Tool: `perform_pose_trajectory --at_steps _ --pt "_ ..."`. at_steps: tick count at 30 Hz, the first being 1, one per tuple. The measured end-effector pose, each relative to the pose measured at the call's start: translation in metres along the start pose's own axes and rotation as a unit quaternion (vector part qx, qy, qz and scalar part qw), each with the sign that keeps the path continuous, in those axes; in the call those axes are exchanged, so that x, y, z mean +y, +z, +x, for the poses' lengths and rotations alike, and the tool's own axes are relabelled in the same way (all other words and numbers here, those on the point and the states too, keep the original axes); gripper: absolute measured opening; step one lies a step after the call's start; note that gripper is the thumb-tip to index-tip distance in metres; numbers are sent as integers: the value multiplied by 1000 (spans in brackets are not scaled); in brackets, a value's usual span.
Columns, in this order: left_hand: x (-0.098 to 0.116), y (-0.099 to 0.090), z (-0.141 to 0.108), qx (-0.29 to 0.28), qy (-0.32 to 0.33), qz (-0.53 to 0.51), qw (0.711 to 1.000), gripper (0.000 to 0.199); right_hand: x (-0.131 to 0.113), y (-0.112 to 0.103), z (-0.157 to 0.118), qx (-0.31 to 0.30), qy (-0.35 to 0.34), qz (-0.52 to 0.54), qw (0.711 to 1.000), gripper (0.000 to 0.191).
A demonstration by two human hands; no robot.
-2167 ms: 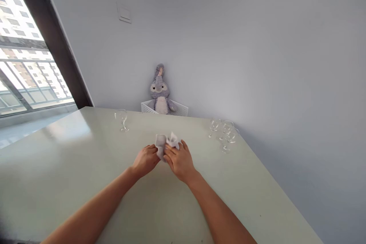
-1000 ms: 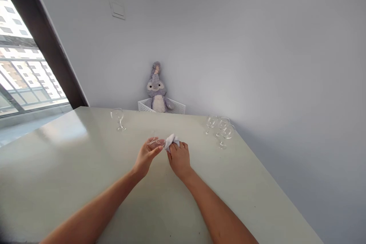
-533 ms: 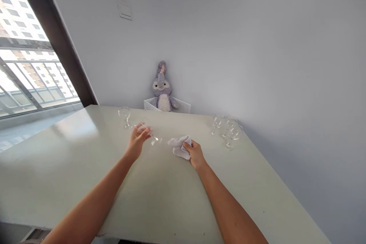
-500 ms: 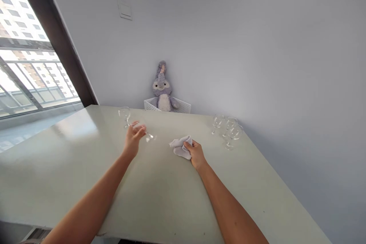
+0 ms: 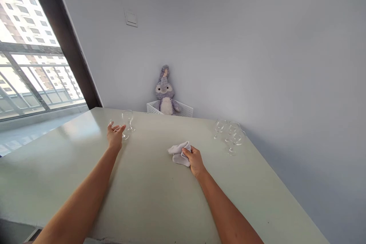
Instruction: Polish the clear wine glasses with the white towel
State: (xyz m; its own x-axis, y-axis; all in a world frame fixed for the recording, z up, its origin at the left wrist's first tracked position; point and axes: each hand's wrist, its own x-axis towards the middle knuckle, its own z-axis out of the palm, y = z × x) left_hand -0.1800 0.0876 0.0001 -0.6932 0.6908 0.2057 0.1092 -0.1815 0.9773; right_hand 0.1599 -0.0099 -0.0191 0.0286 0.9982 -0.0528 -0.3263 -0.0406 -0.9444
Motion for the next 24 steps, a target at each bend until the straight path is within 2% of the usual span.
perform_pose_trajectory --at_steps 11,18,24 --pt "-2 -3 19 4 1 13 1000 71 -1 2 -2 -1 7 5 1000 30" --pt "-3 -3 34 22 -12 66 998 78 -1 1 -1 -3 14 -3 1000 29" --pt "1 -2 46 12 -25 91 995 80 -3 1 -2 -32 19 9 999 28"
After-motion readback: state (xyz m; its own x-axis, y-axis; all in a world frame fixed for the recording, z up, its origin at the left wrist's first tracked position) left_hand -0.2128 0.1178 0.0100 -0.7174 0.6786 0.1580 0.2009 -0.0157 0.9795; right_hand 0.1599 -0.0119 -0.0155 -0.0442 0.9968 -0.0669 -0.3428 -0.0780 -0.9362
